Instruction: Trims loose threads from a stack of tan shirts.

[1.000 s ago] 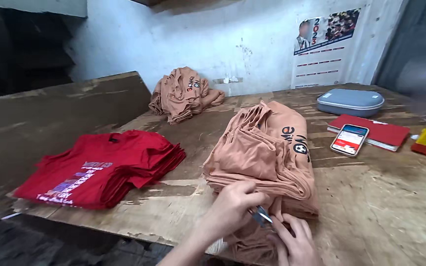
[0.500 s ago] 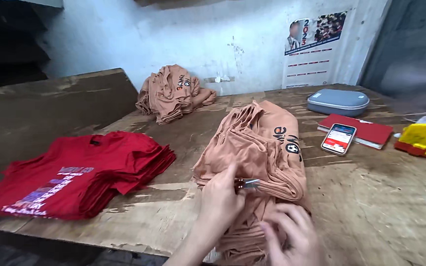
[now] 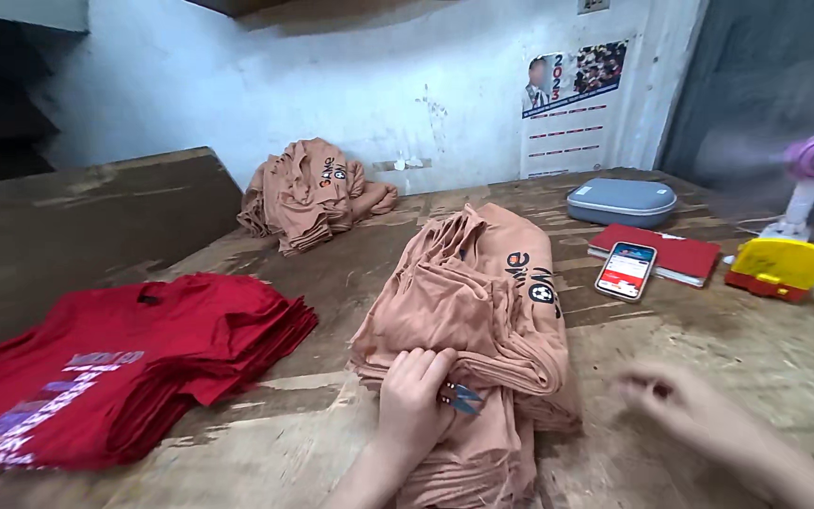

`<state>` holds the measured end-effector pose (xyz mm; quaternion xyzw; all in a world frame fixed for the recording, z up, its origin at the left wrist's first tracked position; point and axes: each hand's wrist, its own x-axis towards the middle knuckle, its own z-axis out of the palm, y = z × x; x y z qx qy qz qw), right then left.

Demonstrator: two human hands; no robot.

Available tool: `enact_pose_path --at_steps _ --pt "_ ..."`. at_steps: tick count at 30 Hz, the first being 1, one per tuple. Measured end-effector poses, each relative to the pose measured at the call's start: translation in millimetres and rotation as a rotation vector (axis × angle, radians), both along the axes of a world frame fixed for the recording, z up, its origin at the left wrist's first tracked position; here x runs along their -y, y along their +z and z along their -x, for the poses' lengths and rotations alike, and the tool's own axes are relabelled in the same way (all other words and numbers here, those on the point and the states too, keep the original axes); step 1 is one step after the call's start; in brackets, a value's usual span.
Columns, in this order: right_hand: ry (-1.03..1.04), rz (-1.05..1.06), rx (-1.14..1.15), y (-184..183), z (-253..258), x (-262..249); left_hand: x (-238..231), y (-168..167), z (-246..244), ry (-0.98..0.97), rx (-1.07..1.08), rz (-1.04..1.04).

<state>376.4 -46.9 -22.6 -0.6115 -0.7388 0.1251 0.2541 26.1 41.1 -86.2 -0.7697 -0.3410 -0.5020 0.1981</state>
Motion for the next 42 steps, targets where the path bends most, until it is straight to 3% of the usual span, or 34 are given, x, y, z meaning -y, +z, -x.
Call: enact_pose_path --at_steps 3,6,11,20,24,28,30,31,33,35,37,42 --pt "-0.411 0.025 0.222 33 -47 -70 -5 -20 0 -0.037 0.059 -0.122" --pt "-0.578 0.096 0.419 31 -91 -124 -12 -28 3 -0.081 0.110 -0.174" --pt "-0.636 0.077 0.477 19 -135 -162 -20 -38 5 -0.110 0.160 -0.218" --pt "-0.637 0.130 0.581 20 -130 -170 -19 -38 8 -0.111 0.159 -0.217" --pt "-0.645 0.120 0.547 20 -128 -169 -10 -25 11 -0.155 0.116 -0.035" --pt "-0.574 0.071 0.394 42 -84 -133 4 23 30 -0.348 0.247 0.566" --pt "-0.466 -0.039 0.327 50 -49 -96 7 42 26 -0.271 0.353 0.770" --pt "-0.394 -0.098 0.306 52 -27 -73 10 48 20 -0.190 0.362 0.800" --pt "-0.209 -0.261 0.224 40 17 -29 15 51 2 -0.041 0.330 0.640" --pt "-0.048 -0.293 0.070 26 67 14 15 41 -13 -0.023 0.266 0.338" --pt "0.014 -0.313 -0.022 8 112 41 17 35 -19 -0.040 0.182 0.233" --pt "-0.076 -0.452 -0.119 -49 158 40 41 36 -5 -0.181 -0.051 0.518"
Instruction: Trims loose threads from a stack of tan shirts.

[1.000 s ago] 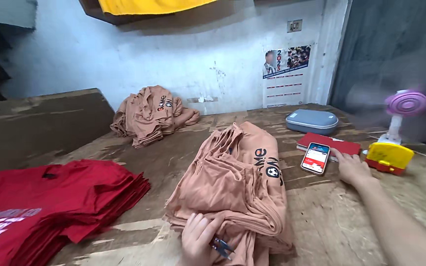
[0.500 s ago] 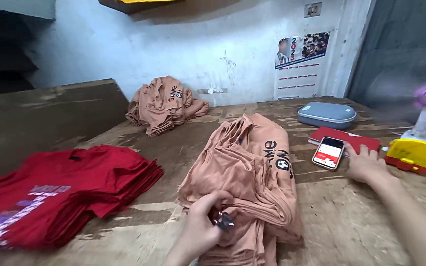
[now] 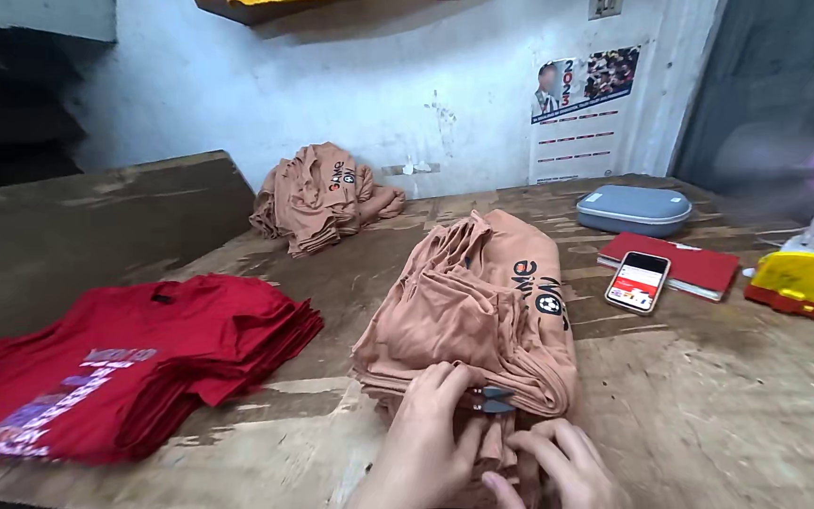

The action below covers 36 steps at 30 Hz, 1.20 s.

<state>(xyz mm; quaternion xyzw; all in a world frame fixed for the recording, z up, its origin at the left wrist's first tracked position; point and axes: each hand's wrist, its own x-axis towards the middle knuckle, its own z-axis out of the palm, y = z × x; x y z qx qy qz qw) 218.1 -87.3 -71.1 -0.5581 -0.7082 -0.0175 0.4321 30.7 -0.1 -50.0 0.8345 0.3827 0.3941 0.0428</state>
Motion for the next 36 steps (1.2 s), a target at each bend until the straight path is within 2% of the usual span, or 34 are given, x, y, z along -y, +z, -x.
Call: enact_pose_path --at_steps 4,7,12,17,20,22,26,30,34,36 --pt "0.099 0.006 -0.279 -15 -2 -2 4 7 17 -0.039 -0.090 -0.042" --pt "0.123 0.072 -0.371 -11 -6 0 9 23 23 -0.071 -0.193 -0.092" --pt "0.105 0.032 -0.397 -15 -4 -1 22 38 10 -0.060 -0.340 -0.216" --pt "0.097 -0.022 -0.386 -14 1 -1 22 39 -5 -0.088 -0.453 -0.205" --pt "0.095 -0.022 -0.371 -12 0 3 22 40 -8 -0.061 -0.444 -0.250" --pt "0.099 0.023 -0.315 -11 -7 8 23 39 -3 -0.024 -0.365 -0.252" --pt "0.099 0.140 -0.173 -9 -21 17 28 25 17 -0.097 -0.271 0.060" --pt "0.079 -0.066 -0.169 -9 6 6 14 2 33 -0.177 -0.175 0.232" --pt "0.017 -0.288 -0.087 -14 37 -19 -1 8 48 -0.287 -0.016 0.348" --pt "0.089 -0.384 -0.196 -17 44 -34 -6 14 51 -0.358 0.090 0.426"
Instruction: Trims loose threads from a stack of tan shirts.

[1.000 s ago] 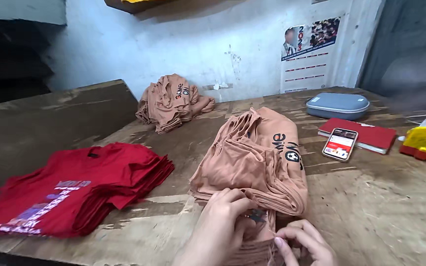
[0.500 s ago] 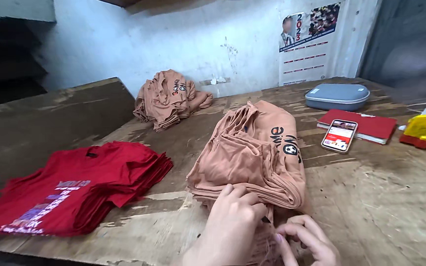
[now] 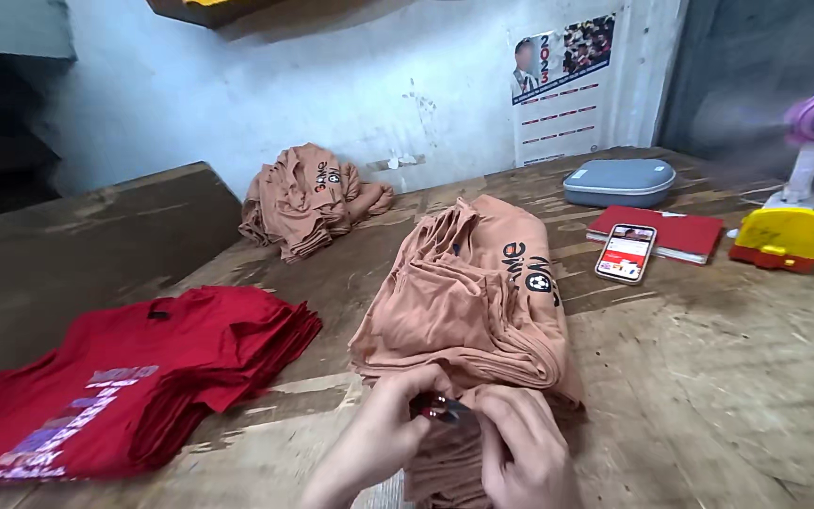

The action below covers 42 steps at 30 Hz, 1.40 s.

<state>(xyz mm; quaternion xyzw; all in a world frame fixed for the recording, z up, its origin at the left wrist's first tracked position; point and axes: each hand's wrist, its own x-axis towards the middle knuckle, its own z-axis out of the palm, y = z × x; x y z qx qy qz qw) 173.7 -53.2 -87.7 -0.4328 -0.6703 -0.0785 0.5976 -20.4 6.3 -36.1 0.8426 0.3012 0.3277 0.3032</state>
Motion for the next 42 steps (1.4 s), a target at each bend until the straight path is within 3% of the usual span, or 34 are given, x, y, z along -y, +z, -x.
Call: enact_pose_path --at_steps 3,4,6,8,9,14,17,20,22,27,31,35,39,42 --pt "0.343 0.095 -0.462 5 -2 -17 -7 5 -3 -0.075 0.093 0.083" --pt "0.415 0.118 -0.508 6 -7 -20 -10 5 -5 -0.091 0.126 0.120" --pt "0.330 0.115 -0.226 1 -17 -17 -15 2 -9 -0.087 0.191 0.214" --pt "0.031 0.015 0.122 -6 -28 -6 -18 -2 -11 -0.070 0.235 0.272" --pt "-0.040 -0.025 0.156 -10 -34 1 -18 -4 -11 -0.066 0.244 0.280" --pt "0.154 0.178 -0.384 -7 -40 28 -12 -7 -18 -0.026 0.196 0.166" --pt "0.114 0.165 -0.221 -5 -31 29 -13 -7 -17 -0.007 0.221 0.191" --pt "0.018 -0.025 -0.096 -19 -25 20 -7 -8 -16 0.006 0.228 0.194" --pt "0.052 -0.035 -0.196 -17 -32 29 5 -9 -16 0.075 0.169 0.018" --pt "0.172 0.048 -0.355 -16 -37 46 40 -25 -43 0.285 0.065 -0.735" --pt "0.218 0.040 -0.393 -18 -31 46 32 -38 -62 0.282 0.019 -0.987" --pt "0.097 0.138 -0.217 -19 -42 50 34 -30 -52 0.344 0.070 -0.806" --pt "-0.096 -0.020 0.031 -20 -42 32 22 -26 -40 0.357 0.194 -0.531" --pt "-0.129 -0.108 0.059 -22 -41 15 27 -31 -39 0.353 0.219 -0.576"
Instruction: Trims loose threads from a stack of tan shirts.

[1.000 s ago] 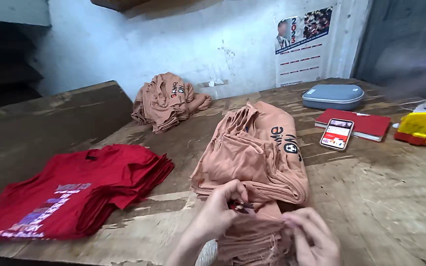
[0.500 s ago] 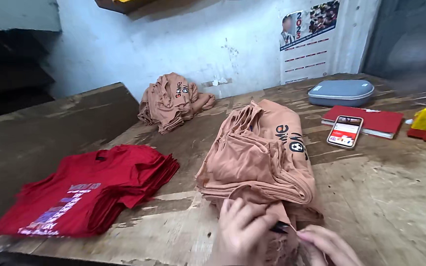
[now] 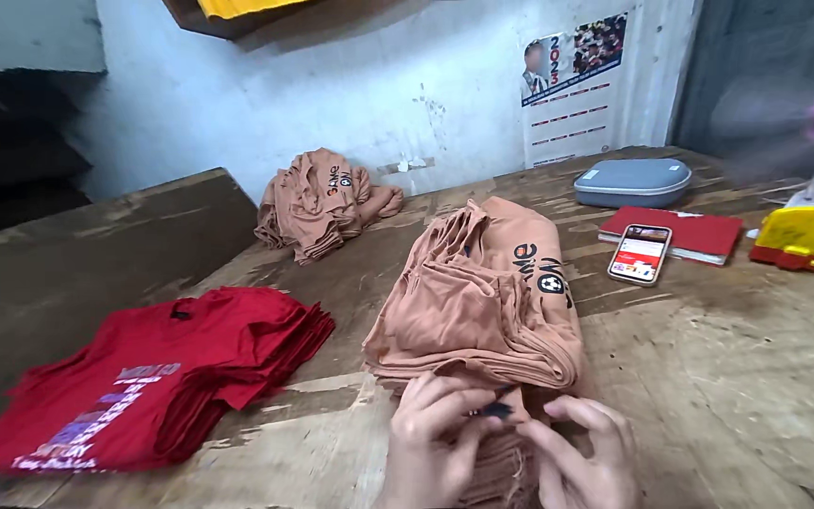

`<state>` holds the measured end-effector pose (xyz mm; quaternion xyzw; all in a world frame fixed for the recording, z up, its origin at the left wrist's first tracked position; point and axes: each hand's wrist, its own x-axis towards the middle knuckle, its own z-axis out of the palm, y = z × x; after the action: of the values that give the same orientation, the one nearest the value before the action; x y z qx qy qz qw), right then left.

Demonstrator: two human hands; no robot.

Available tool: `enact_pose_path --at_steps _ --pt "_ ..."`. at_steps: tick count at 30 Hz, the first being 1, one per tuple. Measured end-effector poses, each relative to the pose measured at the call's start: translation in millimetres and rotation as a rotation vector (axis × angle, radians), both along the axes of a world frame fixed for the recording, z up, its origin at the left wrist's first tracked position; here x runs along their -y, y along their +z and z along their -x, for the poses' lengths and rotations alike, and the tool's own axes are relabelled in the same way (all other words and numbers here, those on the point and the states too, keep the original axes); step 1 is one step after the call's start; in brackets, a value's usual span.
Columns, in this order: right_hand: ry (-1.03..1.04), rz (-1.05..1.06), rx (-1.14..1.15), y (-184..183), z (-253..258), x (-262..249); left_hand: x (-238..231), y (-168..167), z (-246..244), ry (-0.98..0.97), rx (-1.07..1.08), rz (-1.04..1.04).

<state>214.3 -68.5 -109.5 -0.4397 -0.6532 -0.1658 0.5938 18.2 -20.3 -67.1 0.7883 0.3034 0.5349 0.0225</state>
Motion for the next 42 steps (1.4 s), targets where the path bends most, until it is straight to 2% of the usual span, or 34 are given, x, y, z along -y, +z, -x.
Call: enact_pose_path --at_steps 4,10,12,14,16,18,22,24,26,29,31,36,42 --pt "0.294 0.178 -0.325 -1 -1 0 17 -5 -1 0.108 -0.061 -0.150" --pt "0.224 0.133 -0.305 -4 9 0 4 -22 -19 0.098 -0.122 -0.372" --pt "0.234 0.139 -0.283 -3 6 3 2 -21 -18 0.114 -0.124 -0.331" --pt "0.296 0.179 -0.244 -4 -5 8 -1 -14 -15 0.081 -0.181 -0.163" --pt "0.313 0.246 -0.186 -6 -11 12 -10 -5 -9 -0.055 -0.240 0.050" --pt "0.276 0.321 -0.133 -7 -5 14 -22 4 -2 -0.149 -0.231 0.133" --pt "0.293 0.339 -0.049 -2 -18 26 -37 5 4 -0.036 -0.247 -0.043" --pt "0.334 0.527 0.047 10 -42 37 -30 4 1 0.053 -0.271 -0.005" --pt "0.352 0.673 0.048 19 -53 42 -15 4 -7 0.166 -0.273 0.084" --pt "0.257 0.574 -0.188 23 -31 37 -9 -1 -25 0.328 -0.205 -0.045" --pt "0.185 0.485 -0.301 20 -8 27 -15 -11 -30 0.302 -0.146 -0.148" --pt "0.082 0.497 -0.305 9 9 20 -3 -13 -15 0.142 -0.283 0.018" --pt "0.050 0.440 -0.322 9 5 25 16 3 -12 0.113 -0.391 -0.181"
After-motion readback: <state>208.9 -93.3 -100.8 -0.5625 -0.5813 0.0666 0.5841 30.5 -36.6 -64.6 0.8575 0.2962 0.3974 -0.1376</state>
